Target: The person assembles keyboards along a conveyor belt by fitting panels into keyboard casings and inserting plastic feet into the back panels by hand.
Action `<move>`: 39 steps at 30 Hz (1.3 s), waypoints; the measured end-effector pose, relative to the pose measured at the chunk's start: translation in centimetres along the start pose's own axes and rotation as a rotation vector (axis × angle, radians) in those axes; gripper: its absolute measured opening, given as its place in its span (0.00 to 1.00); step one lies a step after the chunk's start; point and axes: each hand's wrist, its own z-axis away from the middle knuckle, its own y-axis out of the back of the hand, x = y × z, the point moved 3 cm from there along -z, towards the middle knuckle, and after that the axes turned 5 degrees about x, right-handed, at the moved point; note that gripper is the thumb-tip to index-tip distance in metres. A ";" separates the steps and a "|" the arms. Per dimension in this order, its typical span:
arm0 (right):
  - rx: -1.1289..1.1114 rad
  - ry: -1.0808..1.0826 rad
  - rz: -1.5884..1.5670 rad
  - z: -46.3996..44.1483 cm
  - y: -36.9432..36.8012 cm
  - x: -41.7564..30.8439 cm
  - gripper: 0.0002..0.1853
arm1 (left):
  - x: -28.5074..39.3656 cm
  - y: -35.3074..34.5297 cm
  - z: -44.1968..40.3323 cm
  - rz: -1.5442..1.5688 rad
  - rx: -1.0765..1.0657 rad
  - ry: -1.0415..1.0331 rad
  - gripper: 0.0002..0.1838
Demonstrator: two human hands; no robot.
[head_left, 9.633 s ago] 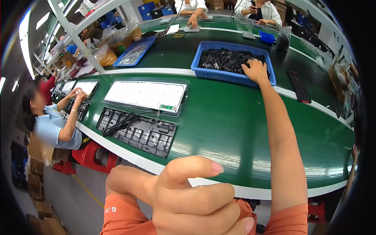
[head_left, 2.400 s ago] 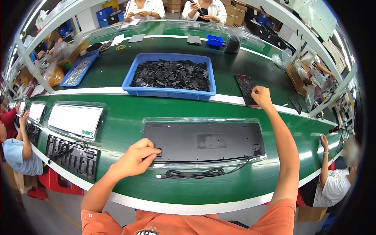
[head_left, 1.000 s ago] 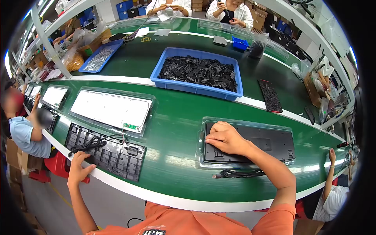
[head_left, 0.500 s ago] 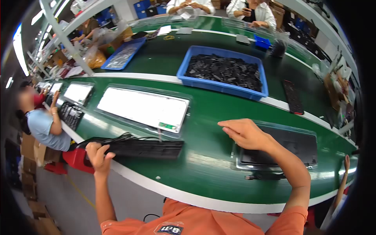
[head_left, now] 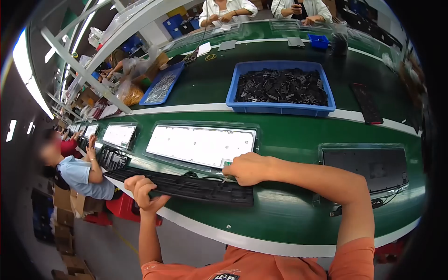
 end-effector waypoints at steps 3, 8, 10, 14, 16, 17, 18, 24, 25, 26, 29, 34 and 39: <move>-0.029 -0.058 -0.037 0.5 -0.1 0.9 0.22 | -2.3 -1.7 -1.5 0.093 -0.030 0.003 0.26; 0.230 0.032 -0.553 3.0 -0.5 5.1 0.18 | -5.4 -9.2 -4.6 0.227 -0.235 0.147 0.28; 0.351 -0.204 -0.775 4.9 0.5 5.1 0.18 | -6.1 -12.5 -5.6 0.317 -0.328 0.268 0.28; 0.640 -0.498 -0.845 7.4 0.3 5.3 0.18 | -6.4 -18.1 -6.5 0.355 -0.662 0.463 0.29; 0.809 -0.543 -0.695 8.6 0.1 4.9 0.18 | -6.1 -20.4 -6.2 0.296 -0.903 0.519 0.30; 0.811 -0.549 -0.689 9.0 -0.3 4.9 0.18 | -5.9 -21.2 -5.7 0.304 -0.901 0.518 0.30; 0.753 -0.518 -0.513 9.1 -0.8 4.7 0.18 | -5.6 -21.9 -5.1 0.381 -0.806 0.463 0.30; 0.556 -0.390 0.034 10.0 -3.0 4.3 0.19 | -3.4 -24.4 -2.8 0.606 -0.571 0.196 0.29; 0.562 -0.364 0.060 10.0 -2.7 4.4 0.19 | -3.4 -24.4 -3.1 0.598 -0.588 0.141 0.30; 0.571 -0.317 0.087 9.4 -2.0 4.5 0.19 | -3.8 -23.8 -3.4 0.572 -0.599 0.090 0.30; 0.488 -0.249 0.060 11.2 0.0 3.2 0.17 | -2.9 -22.2 -4.6 0.512 -0.790 0.071 0.31; 0.841 -0.307 0.308 10.9 4.5 8.2 0.08 | 0.7 -25.2 -7.3 0.309 -0.746 -0.088 0.25; 0.717 -0.743 0.350 8.7 10.8 17.0 0.09 | 6.1 -33.9 -10.6 0.479 -0.229 0.097 0.18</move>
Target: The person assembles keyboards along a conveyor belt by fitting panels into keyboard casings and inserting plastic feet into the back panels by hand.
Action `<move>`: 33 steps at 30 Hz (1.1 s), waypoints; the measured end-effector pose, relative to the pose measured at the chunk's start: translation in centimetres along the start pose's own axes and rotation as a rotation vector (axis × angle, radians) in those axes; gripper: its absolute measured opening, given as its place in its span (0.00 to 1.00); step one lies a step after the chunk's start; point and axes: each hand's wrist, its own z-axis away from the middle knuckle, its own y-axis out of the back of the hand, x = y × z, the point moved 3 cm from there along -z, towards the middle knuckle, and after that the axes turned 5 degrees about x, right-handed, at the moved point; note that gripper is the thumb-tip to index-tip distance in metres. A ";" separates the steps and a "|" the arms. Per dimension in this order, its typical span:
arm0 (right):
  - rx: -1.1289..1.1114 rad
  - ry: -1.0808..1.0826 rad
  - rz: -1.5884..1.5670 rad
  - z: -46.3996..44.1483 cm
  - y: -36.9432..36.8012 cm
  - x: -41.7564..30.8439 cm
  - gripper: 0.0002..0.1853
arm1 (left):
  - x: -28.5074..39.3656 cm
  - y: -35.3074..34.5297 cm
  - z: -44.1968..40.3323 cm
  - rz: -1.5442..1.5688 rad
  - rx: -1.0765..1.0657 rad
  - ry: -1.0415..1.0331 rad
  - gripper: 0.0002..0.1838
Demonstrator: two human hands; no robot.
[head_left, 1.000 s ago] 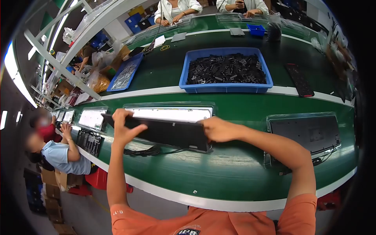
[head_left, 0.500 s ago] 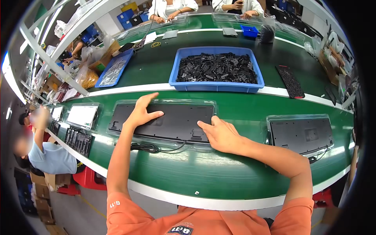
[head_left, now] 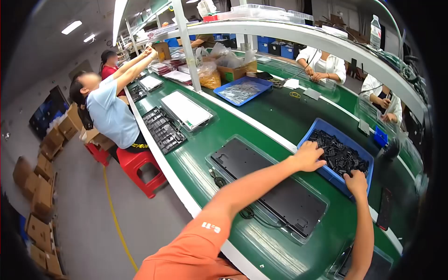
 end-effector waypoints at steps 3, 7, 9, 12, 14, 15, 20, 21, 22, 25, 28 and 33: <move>-0.212 -0.155 0.037 -2.2 -0.5 1.0 0.10 | 0.9 -2.4 -0.6 -0.365 -0.195 0.280 0.17; -0.092 -0.158 0.010 -1.3 -1.3 1.5 0.11 | 1.0 -1.4 -0.3 -0.036 -0.163 0.154 0.19; -0.072 -0.161 -0.030 -1.2 -1.6 1.7 0.11 | 0.4 -1.0 -0.4 -0.005 -0.172 0.171 0.19; -0.008 -0.207 -0.141 -0.6 -1.5 2.7 0.12 | -0.4 -1.3 -0.6 0.117 -0.216 0.202 0.19; 0.069 -0.194 -0.189 -0.3 -1.8 3.6 0.12 | -0.4 -1.4 -0.7 0.148 -0.123 0.204 0.18; 0.147 -0.181 -0.237 -0.2 -2.1 4.0 0.12 | -0.4 -1.4 -0.8 0.178 -0.030 0.208 0.17; 0.456 -0.129 -0.277 0.9 -2.5 4.0 0.12 | -0.1 -0.2 -1.2 0.280 0.049 0.291 0.16; 0.502 -0.069 -0.337 1.2 -2.5 3.0 0.10 | -0.1 0.0 -1.2 0.233 0.057 0.316 0.16; 0.550 -0.019 -0.384 1.9 -2.1 2.1 0.08 | 0.2 -0.1 -1.3 0.197 0.058 0.336 0.17; 0.441 0.261 -0.391 6.3 -0.4 -4.3 0.06 | -0.8 -0.8 -1.6 0.104 0.227 -0.018 0.13; 0.382 0.627 -0.352 11.0 1.0 -8.4 0.06 | -0.5 0.3 -2.0 0.429 0.248 0.160 0.12; 0.402 0.597 -0.437 11.8 0.1 -6.8 0.08 | 1.8 4.3 -0.7 0.641 0.179 0.653 0.09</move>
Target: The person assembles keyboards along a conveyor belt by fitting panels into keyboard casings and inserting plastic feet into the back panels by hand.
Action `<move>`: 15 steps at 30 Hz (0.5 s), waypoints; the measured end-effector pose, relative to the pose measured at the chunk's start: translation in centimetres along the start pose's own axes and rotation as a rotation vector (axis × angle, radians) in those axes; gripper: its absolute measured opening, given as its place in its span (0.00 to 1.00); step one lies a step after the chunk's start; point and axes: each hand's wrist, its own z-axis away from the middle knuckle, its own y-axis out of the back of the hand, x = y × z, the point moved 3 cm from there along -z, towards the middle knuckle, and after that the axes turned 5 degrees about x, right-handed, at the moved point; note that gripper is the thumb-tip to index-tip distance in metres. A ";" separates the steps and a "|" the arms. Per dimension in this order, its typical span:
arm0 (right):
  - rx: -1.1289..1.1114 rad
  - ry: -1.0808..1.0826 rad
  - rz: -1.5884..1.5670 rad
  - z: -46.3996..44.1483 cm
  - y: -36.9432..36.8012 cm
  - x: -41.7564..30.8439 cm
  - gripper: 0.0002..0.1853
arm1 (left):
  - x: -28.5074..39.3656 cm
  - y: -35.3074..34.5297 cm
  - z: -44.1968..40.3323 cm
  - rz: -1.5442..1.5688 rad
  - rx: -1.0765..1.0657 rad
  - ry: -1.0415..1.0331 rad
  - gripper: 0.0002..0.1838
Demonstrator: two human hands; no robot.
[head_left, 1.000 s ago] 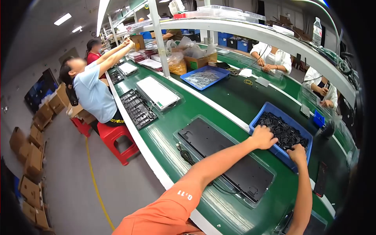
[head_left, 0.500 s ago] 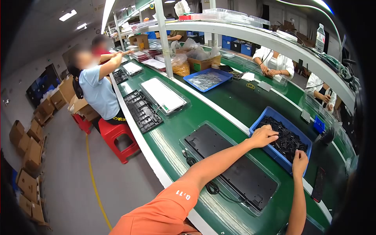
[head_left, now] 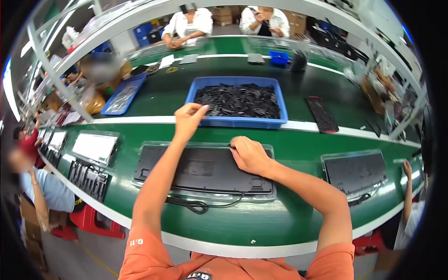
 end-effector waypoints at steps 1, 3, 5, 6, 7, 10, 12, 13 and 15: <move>-0.028 -0.027 -0.008 0.4 0.2 0.4 0.08 | 0.2 0.6 0.4 -0.026 0.012 0.006 0.08; -0.086 -0.071 -0.036 0.7 0.6 0.9 0.08 | 1.0 2.1 1.4 -0.172 -0.027 -0.084 0.07; -0.157 -0.054 -0.061 1.1 1.3 0.8 0.08 | 2.0 4.4 2.7 -0.367 -0.092 -0.287 0.05; -0.200 -0.015 -0.069 1.5 2.3 0.5 0.09 | 2.5 5.7 3.6 -0.409 -0.135 -0.400 0.05; -0.200 -0.020 -0.069 1.9 3.6 0.1 0.09 | 3.8 7.2 4.9 -0.480 -0.191 -0.410 0.07; -0.352 -0.017 -0.052 4.0 7.3 -1.9 0.09 | 5.0 11.9 8.4 -0.528 -0.238 -0.490 0.07; -0.405 -0.028 -0.019 4.7 9.6 -3.9 0.09 | 5.4 15.5 10.5 -0.665 -0.337 -0.357 0.08; -0.480 -0.018 0.087 5.0 10.4 -4.8 0.10 | 5.5 16.6 11.5 -0.746 -0.362 -0.443 0.08; -0.552 -0.008 0.195 6.1 10.4 -6.0 0.12 | 5.7 17.4 13.4 -0.827 -0.389 -0.533 0.09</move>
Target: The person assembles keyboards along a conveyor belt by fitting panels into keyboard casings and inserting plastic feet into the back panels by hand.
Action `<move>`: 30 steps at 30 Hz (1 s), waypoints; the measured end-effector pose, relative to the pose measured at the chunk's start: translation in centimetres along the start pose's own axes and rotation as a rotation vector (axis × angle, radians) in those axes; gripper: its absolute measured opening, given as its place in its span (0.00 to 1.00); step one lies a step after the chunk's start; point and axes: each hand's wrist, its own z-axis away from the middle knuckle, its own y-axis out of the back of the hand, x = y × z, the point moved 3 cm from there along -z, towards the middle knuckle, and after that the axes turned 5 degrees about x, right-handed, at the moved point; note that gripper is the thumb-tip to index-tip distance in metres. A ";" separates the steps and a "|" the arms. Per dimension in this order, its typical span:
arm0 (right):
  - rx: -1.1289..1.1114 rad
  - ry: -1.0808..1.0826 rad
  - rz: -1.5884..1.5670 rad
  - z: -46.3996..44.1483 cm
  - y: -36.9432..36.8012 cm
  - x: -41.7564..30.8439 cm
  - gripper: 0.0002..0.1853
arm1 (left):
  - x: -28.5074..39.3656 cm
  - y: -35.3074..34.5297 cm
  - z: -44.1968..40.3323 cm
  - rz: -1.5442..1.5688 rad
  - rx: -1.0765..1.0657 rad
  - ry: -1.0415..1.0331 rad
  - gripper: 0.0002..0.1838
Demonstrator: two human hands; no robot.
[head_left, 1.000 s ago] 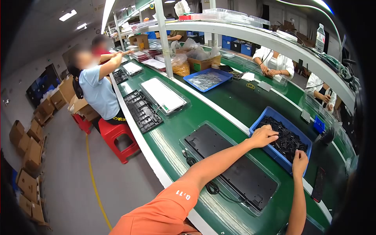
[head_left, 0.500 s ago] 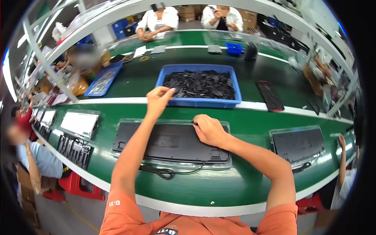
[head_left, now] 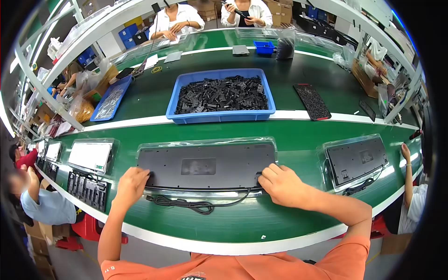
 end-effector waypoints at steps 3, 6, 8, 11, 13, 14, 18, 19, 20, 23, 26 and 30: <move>-0.077 -0.159 0.156 0.5 -0.5 -1.6 0.11 | 1.8 0.3 0.9 -0.201 -0.070 -0.037 0.10; -0.156 -0.215 0.276 0.4 -0.5 -2.2 0.09 | 2.9 -0.6 1.5 -0.304 -0.109 -0.068 0.11; -0.254 -0.180 0.371 0.0 -0.8 -2.6 0.08 | 2.9 -1.3 1.9 -0.419 -0.157 -0.069 0.11; -0.333 -0.122 0.454 0.9 -0.9 -2.3 0.07 | 3.8 -2.0 1.3 -0.499 -0.240 -0.073 0.11; -0.375 -0.024 0.519 1.2 -1.0 -1.9 0.06 | 4.4 -2.3 0.7 -0.567 -0.359 -0.071 0.11; -0.394 0.025 0.552 1.4 -1.0 -1.9 0.05 | 4.4 -2.6 0.6 -0.602 -0.417 -0.070 0.11; -0.323 -0.171 0.420 1.6 -0.4 -1.6 0.05 | 4.7 -3.5 0.2 -0.610 -0.442 -0.116 0.11; -0.299 -0.230 0.369 1.6 -0.3 -1.5 0.05 | 4.8 -3.6 0.2 -0.614 -0.455 -0.125 0.11; -0.301 -0.227 0.365 1.7 -0.4 -1.4 0.05 | 5.1 -3.7 0.2 -0.614 -0.459 -0.121 0.11; -0.423 -0.041 0.526 2.5 -0.6 -1.2 0.05 | 6.7 -3.8 -0.7 -0.651 -0.507 -0.190 0.10; -0.460 0.003 0.466 2.7 0.4 0.0 0.04 | 6.8 -3.3 -1.6 -0.589 -0.514 -0.251 0.09; -0.628 -0.078 0.106 1.6 2.5 2.7 0.04 | 6.3 -2.8 -2.4 -0.361 -0.513 -0.345 0.07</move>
